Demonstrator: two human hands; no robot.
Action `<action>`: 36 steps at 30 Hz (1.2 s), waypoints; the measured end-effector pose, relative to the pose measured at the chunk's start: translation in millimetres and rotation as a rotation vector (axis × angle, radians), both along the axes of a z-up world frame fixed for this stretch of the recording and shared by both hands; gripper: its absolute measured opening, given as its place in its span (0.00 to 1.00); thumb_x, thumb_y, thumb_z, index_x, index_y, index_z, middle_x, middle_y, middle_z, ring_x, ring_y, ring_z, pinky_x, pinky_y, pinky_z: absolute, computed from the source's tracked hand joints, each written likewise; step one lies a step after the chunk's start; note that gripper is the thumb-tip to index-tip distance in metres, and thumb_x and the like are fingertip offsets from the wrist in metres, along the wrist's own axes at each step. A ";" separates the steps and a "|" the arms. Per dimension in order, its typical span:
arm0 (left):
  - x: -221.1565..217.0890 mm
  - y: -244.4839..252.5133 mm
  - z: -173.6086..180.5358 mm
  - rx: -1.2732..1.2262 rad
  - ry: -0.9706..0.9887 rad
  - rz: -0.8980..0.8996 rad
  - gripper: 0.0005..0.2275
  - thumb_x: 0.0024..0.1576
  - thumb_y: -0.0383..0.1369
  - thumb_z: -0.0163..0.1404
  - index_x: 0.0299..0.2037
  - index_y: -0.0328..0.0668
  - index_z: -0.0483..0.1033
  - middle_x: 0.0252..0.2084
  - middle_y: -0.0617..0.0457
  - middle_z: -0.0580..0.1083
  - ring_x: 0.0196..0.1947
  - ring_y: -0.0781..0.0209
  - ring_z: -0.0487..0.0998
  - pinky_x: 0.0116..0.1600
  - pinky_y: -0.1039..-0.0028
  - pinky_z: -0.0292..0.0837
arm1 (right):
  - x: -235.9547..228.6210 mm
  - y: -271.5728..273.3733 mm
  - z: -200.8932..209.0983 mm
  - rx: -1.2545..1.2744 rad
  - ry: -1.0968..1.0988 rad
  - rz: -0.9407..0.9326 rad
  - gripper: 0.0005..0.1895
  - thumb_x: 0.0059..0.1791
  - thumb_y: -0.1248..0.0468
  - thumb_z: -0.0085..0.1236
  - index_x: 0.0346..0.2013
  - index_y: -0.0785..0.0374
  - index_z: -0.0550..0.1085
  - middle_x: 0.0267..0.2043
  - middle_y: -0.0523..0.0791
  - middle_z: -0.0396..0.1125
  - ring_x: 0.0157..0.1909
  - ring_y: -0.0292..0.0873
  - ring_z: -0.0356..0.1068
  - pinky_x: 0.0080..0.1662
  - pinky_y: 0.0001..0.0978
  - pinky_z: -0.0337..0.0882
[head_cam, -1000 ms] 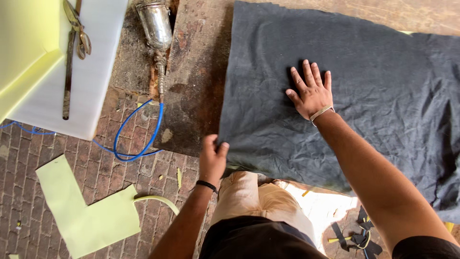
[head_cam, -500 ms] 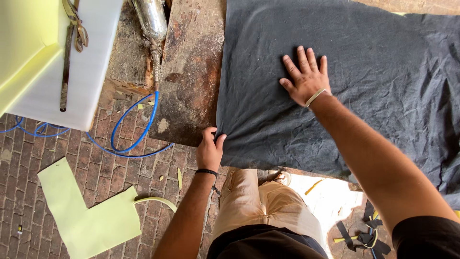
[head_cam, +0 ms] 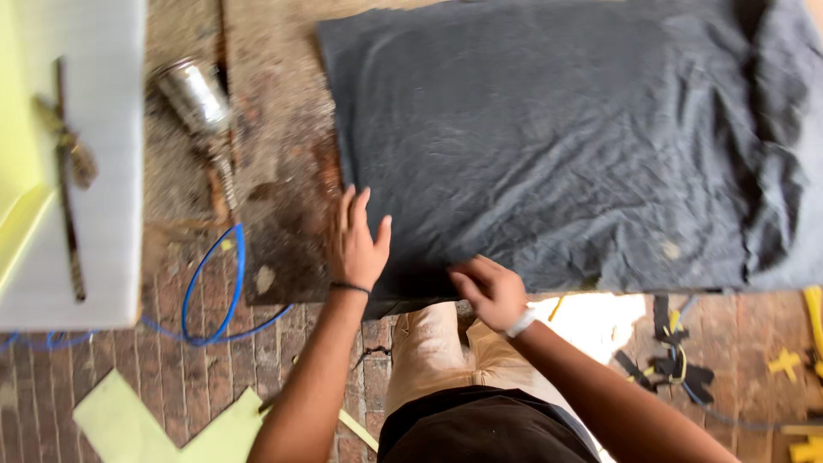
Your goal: The person smooths a dark sheet of fabric on a workbench, sprays adhesive onto a yellow foam sheet, and places the fabric over the foam. They then use shears to trim the fabric edges around the foam, leaving a covered piece.
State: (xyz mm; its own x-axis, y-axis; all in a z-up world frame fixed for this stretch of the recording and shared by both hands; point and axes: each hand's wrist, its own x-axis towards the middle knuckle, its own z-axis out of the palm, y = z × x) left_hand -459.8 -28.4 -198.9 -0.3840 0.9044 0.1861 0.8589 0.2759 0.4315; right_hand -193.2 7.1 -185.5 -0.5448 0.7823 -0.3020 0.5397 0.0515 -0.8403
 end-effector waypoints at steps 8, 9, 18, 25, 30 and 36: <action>94.6 163.4 -34.9 -0.254 0.134 -0.544 0.35 0.62 0.55 0.44 0.76 0.47 0.53 0.78 0.38 0.46 0.77 0.39 0.44 0.76 0.46 0.36 | 108.3 -15.4 -7.4 -1.024 -0.005 -1.185 0.22 0.53 0.43 0.50 0.29 0.57 0.73 0.25 0.43 0.67 0.29 0.42 0.69 0.34 0.35 0.69; 105.6 166.0 -37.3 -0.249 0.135 -0.595 0.35 0.63 0.55 0.42 0.77 0.47 0.52 0.79 0.39 0.46 0.77 0.40 0.44 0.76 0.47 0.35 | 114.1 -14.4 -9.2 -0.987 0.119 -1.225 0.19 0.52 0.46 0.52 0.29 0.57 0.73 0.24 0.43 0.68 0.28 0.41 0.69 0.34 0.35 0.70; 109.9 166.4 -43.7 -0.329 0.195 -0.580 0.34 0.64 0.57 0.37 0.76 0.49 0.50 0.78 0.40 0.45 0.77 0.39 0.43 0.75 0.45 0.34 | 140.8 -40.2 -56.4 -0.505 0.478 -1.196 0.11 0.52 0.61 0.58 0.28 0.63 0.77 0.26 0.45 0.72 0.25 0.36 0.66 0.31 0.29 0.66; 156.2 173.6 -42.9 -0.277 0.270 -0.571 0.39 0.61 0.57 0.42 0.75 0.35 0.51 0.77 0.31 0.47 0.76 0.34 0.44 0.74 0.44 0.35 | 141.9 -37.9 -82.6 -0.691 0.469 -1.181 0.10 0.52 0.61 0.59 0.29 0.63 0.74 0.28 0.44 0.73 0.26 0.35 0.68 0.30 0.28 0.67; 259.7 192.4 -52.9 -0.177 0.184 -0.824 0.37 0.61 0.55 0.44 0.75 0.38 0.52 0.77 0.34 0.50 0.77 0.36 0.47 0.76 0.45 0.39 | 165.9 -24.8 -85.3 -0.660 0.666 -1.435 0.07 0.50 0.60 0.59 0.35 0.60 0.73 0.30 0.42 0.69 0.29 0.36 0.70 0.32 0.29 0.68; 286.0 193.0 -48.8 -0.175 0.174 -0.919 0.34 0.62 0.55 0.43 0.75 0.48 0.53 0.77 0.37 0.51 0.76 0.38 0.49 0.75 0.45 0.41 | 197.3 3.7 -81.4 -0.525 1.070 -1.762 0.15 0.49 0.58 0.61 0.48 0.54 0.70 0.37 0.39 0.69 0.38 0.37 0.70 0.42 0.35 0.68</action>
